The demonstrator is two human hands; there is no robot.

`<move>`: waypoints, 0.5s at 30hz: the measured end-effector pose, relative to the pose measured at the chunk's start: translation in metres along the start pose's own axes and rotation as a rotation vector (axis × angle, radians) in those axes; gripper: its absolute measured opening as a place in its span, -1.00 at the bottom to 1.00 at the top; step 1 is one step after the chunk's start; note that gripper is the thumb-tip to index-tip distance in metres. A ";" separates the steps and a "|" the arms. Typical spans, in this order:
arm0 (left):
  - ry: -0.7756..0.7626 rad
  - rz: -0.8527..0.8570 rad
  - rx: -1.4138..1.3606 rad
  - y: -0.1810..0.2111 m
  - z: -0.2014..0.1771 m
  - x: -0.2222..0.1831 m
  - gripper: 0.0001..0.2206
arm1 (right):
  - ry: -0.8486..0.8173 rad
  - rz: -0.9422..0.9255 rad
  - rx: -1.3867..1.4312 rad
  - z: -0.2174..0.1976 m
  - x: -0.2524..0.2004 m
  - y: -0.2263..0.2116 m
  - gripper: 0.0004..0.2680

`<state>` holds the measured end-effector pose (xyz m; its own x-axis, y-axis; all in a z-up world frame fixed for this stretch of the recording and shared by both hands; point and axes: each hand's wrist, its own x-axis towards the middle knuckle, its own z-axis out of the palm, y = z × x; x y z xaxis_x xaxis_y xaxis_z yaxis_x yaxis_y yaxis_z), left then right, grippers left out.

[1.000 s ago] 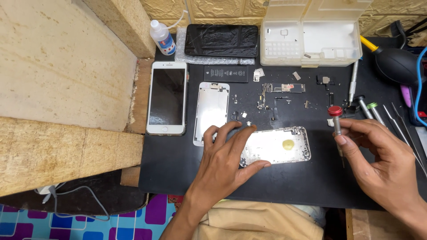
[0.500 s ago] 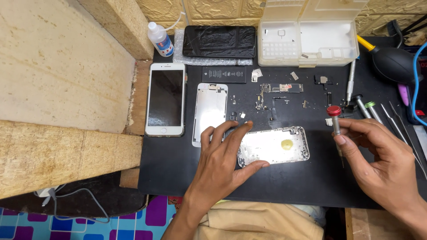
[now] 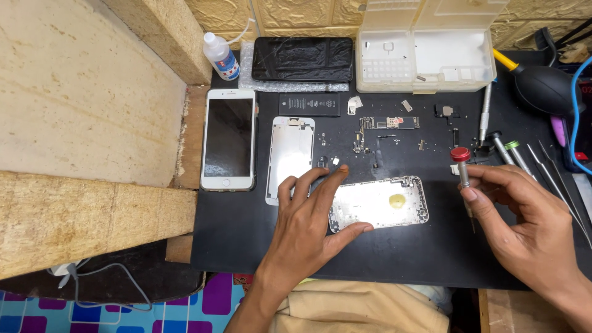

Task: Disassembling a smartphone by unscrewing internal components and removing parts with tweezers.

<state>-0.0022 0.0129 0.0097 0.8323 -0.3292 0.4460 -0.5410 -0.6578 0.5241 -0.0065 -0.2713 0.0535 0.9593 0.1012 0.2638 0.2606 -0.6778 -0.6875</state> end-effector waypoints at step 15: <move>-0.096 0.009 0.040 0.002 0.001 -0.002 -0.42 | 0.122 0.284 0.444 -0.015 -0.018 0.011 -0.87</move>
<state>-0.0054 0.0117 0.0092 0.8361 -0.3978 0.3779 -0.5451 -0.6802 0.4901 -0.0226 -0.2920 0.0514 0.9859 -0.1448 0.0840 0.0389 -0.2901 -0.9562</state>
